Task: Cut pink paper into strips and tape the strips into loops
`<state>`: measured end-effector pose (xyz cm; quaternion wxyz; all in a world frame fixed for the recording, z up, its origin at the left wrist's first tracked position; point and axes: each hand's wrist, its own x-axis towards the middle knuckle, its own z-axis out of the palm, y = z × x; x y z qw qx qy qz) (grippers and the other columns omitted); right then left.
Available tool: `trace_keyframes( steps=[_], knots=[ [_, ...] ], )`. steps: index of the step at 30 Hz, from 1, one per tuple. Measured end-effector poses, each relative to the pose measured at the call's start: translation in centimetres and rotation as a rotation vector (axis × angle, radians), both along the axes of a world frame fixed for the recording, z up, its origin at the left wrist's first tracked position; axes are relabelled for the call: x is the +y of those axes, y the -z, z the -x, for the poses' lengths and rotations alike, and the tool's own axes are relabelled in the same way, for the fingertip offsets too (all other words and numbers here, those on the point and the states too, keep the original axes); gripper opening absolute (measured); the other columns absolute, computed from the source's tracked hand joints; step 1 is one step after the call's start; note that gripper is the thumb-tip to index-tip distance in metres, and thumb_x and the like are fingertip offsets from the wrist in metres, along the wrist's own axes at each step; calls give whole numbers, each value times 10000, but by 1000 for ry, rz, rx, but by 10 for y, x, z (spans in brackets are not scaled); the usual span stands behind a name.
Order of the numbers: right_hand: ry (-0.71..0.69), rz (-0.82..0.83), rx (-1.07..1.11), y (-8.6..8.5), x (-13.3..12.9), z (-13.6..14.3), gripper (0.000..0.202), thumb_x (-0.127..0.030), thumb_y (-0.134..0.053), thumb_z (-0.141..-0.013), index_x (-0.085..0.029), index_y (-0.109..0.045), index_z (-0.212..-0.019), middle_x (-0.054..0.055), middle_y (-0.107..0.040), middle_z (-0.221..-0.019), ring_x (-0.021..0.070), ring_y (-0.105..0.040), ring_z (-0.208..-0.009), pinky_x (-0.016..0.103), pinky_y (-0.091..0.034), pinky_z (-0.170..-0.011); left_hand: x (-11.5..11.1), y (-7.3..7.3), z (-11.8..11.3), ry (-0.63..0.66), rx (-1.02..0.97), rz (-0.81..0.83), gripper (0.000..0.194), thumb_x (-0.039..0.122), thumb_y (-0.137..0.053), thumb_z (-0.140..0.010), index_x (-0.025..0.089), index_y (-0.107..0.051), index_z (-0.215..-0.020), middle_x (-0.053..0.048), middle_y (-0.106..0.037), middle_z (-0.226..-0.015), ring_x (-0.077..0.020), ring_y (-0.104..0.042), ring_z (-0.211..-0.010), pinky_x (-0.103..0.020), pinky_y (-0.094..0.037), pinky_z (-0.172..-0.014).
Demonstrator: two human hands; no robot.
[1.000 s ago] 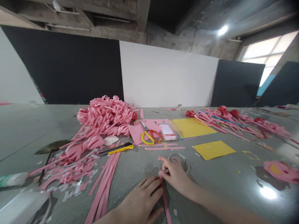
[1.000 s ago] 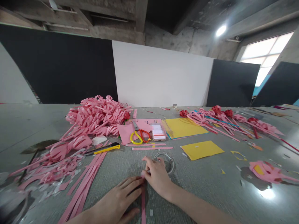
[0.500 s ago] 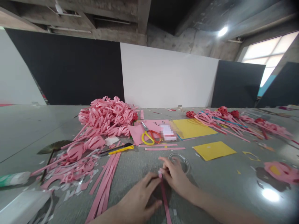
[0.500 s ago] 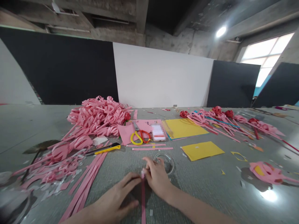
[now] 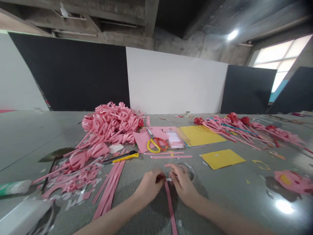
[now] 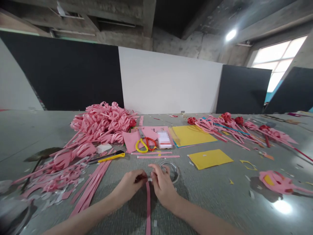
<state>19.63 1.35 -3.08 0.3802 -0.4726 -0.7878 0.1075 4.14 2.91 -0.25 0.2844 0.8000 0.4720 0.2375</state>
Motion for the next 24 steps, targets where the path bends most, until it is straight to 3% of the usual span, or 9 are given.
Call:
trace_keyframes(
  steps=[6, 10, 14, 24],
  knots=[
    [20, 18, -23, 2, 3, 2, 298, -94, -361, -790, -200, -440, -1057, 4, -594, -731, 167, -561, -727, 393, -310, -845, 11, -3, 1, 68, 66, -25, 162, 108, -424, -728, 185, -566, -718, 5, -597, -673, -139, -546, -642, -208, -363, -580],
    [17, 20, -91, 1, 2, 4, 247, -72, -410, -714, -195, -524, -895, 20, -605, -787, 179, -544, -781, 395, -279, -856, 14, 3, 4, 92, 68, -61, 156, 108, -403, -746, 184, -538, -732, -7, -580, -713, -151, -539, -692, -225, -359, -615],
    [22, 47, -102, 0, 2, 5, 178, -63, -417, -724, -193, -528, -771, 7, -599, -764, 172, -536, -773, 397, -266, -862, 11, 8, 7, 116, 12, -79, 152, 125, -381, -767, 188, -513, -728, 0, -556, -702, -145, -520, -673, -222, -362, -605],
    [-7, 39, -114, -1, 0, 5, 150, -47, -439, -718, -192, -477, -711, -15, -581, -709, 158, -535, -725, 421, -266, -866, 2, 13, 9, 151, -127, -82, 169, 117, -374, -757, 188, -513, -692, 5, -514, -702, -140, -482, -676, -226, -334, -624]
  ],
)
